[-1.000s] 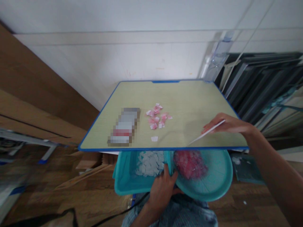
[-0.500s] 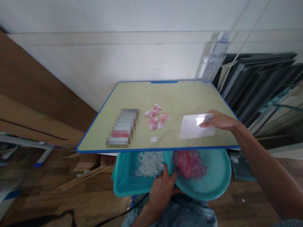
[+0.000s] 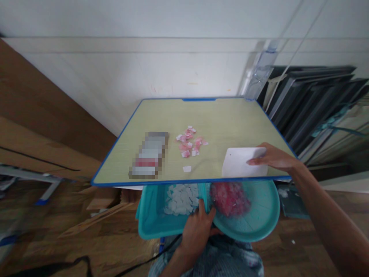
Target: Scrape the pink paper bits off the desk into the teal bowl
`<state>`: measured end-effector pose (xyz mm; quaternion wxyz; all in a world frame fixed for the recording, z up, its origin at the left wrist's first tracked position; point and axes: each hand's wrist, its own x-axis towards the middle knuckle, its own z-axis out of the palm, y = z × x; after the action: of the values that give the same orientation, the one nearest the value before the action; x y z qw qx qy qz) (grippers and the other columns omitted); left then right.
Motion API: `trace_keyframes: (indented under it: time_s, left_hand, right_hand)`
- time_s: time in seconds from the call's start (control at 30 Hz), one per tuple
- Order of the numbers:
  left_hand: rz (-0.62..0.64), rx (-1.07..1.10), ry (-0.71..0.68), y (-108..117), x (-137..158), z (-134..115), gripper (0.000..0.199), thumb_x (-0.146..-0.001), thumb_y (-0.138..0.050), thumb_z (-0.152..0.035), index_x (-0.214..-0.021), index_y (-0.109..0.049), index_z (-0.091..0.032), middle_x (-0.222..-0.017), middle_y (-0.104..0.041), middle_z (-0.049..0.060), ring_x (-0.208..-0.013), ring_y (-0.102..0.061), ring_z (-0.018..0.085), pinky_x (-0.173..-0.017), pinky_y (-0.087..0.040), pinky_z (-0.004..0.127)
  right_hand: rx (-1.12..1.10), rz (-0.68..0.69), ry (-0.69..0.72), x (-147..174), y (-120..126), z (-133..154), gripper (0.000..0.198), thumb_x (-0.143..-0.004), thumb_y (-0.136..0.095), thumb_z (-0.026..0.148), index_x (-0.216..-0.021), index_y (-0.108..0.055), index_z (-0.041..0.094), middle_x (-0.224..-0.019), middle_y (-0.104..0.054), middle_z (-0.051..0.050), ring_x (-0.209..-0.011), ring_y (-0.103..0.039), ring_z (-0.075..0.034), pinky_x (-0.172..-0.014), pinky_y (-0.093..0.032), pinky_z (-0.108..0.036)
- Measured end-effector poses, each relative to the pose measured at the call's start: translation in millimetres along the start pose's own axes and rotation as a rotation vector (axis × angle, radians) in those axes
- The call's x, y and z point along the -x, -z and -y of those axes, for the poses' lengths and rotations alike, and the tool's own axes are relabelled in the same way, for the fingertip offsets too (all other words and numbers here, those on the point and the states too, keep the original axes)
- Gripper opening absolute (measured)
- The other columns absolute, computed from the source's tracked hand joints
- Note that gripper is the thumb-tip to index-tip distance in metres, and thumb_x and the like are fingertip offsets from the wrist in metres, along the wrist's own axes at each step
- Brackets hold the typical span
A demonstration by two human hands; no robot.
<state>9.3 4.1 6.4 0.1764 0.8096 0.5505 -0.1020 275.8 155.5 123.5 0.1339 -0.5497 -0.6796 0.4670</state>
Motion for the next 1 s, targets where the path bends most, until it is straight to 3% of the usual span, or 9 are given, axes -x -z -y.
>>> trace_keyframes:
  time_s: [0.23,0.37,0.47,0.57,0.77,0.9,1.0]
  left_hand:
    - [-0.004,-0.01,-0.002,-1,-1,0,0.058,-0.069,-0.057,-0.054,-0.121,-0.045,-0.03,-0.129,-0.035,0.018,-0.084,-0.06,0.025,-0.067,-0.05,0.036]
    - [-0.006,-0.01,0.003,-1,-1,0,0.059,-0.069,-0.06,-0.052,-0.122,-0.044,-0.031,-0.129,-0.034,0.017,-0.083,-0.06,0.024,-0.067,-0.05,0.035]
    - [-0.022,-0.004,0.008,0,0,0,0.056,-0.07,-0.06,-0.05,-0.121,-0.044,-0.032,-0.129,-0.034,0.016,-0.084,-0.06,0.023,-0.069,-0.05,0.035]
    - [-0.022,-0.006,0.017,0,0,0,0.055,-0.07,-0.06,-0.049,-0.12,-0.046,-0.032,-0.128,-0.036,0.015,-0.083,-0.06,0.023,-0.069,-0.05,0.034]
    - [-0.016,0.002,0.012,0,0,-1,0.056,-0.069,-0.059,-0.051,-0.12,-0.047,-0.032,-0.128,-0.038,0.017,-0.082,-0.061,0.024,-0.068,-0.05,0.035]
    - [-0.026,0.009,-0.001,-2,-1,0,0.059,-0.068,-0.059,-0.052,-0.121,-0.046,-0.031,-0.13,-0.036,0.019,-0.084,-0.061,0.024,-0.068,-0.05,0.036]
    - [-0.019,0.026,-0.012,-2,0,0,0.059,-0.068,-0.059,-0.052,-0.121,-0.046,-0.031,-0.13,-0.036,0.019,-0.084,-0.061,0.025,-0.069,-0.051,0.037]
  right_hand:
    - [0.084,-0.108,-0.004,32,-17,5,0.041,-0.063,-0.064,0.05,-0.047,-0.055,0.014,-0.041,-0.04,0.004,-0.041,-0.034,-0.007,-0.039,-0.024,-0.021]
    - [0.1,-0.165,0.06,47,-28,5,0.041,-0.067,-0.06,0.054,-0.07,-0.071,0.014,-0.054,-0.06,-0.003,-0.048,-0.047,-0.012,-0.042,-0.035,-0.023]
    - [0.113,-0.191,0.093,52,-32,2,0.043,-0.07,-0.059,0.054,-0.086,-0.073,0.017,-0.071,-0.07,-0.007,-0.06,-0.058,-0.019,-0.051,-0.045,-0.027]
    - [0.124,-0.195,0.118,54,-34,0,0.041,-0.071,-0.058,0.053,-0.086,-0.073,0.018,-0.077,-0.071,-0.008,-0.066,-0.061,-0.022,-0.056,-0.048,-0.03]
    - [0.116,-0.155,0.092,60,-35,-6,0.039,-0.073,-0.057,0.05,-0.088,-0.073,0.017,-0.071,-0.071,-0.007,-0.061,-0.061,-0.021,-0.051,-0.046,-0.028]
    - [0.114,-0.095,0.146,57,-35,10,0.035,-0.075,-0.058,0.046,-0.089,-0.073,0.018,-0.078,-0.072,-0.007,-0.068,-0.064,-0.022,-0.058,-0.048,-0.029]
    - [0.099,-0.16,0.242,41,-40,36,0.033,-0.076,-0.057,0.044,-0.09,-0.073,0.018,-0.084,-0.072,-0.007,-0.073,-0.065,-0.023,-0.063,-0.049,-0.029]
